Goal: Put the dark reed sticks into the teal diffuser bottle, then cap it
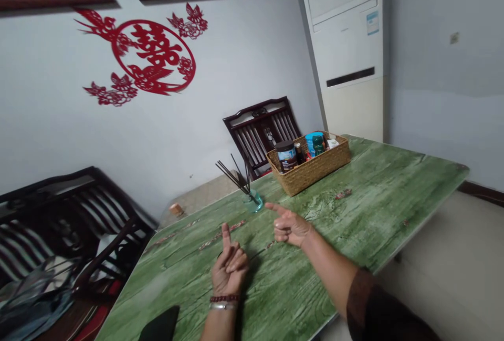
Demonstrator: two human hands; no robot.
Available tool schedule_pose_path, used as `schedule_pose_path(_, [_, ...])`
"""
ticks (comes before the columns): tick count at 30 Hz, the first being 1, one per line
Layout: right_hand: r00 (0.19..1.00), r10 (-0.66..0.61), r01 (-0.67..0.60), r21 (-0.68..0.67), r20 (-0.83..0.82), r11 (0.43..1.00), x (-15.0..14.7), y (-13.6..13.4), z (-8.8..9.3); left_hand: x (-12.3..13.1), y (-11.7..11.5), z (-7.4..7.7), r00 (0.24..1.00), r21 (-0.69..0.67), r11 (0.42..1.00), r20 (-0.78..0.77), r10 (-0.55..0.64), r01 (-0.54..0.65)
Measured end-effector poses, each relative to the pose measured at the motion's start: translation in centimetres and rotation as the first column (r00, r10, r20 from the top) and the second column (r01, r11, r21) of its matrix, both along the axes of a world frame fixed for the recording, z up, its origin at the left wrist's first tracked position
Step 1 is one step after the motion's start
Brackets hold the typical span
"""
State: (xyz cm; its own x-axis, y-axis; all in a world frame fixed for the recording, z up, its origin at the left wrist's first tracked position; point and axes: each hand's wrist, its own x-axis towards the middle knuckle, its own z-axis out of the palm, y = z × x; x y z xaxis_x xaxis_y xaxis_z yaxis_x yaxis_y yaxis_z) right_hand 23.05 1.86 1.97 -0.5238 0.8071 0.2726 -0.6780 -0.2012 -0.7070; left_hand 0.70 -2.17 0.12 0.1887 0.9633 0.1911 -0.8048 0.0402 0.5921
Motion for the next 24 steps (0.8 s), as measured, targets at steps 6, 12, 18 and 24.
schedule_pose_path(6, [0.997,0.064,-0.065,-0.013,-0.037,0.998,-0.1,0.9,-2.6,-0.1,0.0,0.6,0.999,0.003,1.000,0.044,0.015,-0.015])
schedule_pose_path(12, [0.989,-0.142,0.150,-0.230,0.050,0.962,-0.8,2.2,-3.1,-1.2,0.4,5.6,0.987,0.054,0.989,0.090,0.136,-0.141])
schedule_pose_path(18, [0.955,-0.245,0.288,-0.309,0.170,0.907,-1.9,2.5,-3.9,-2.7,5.8,6.6,0.750,0.011,0.917,-0.571,0.334,-0.399])
schedule_pose_path(24, [0.906,-0.324,0.384,-0.205,0.272,0.900,-2.9,2.5,-4.3,-0.6,14.3,3.7,0.294,0.249,0.836,-0.855,0.427,-0.489])
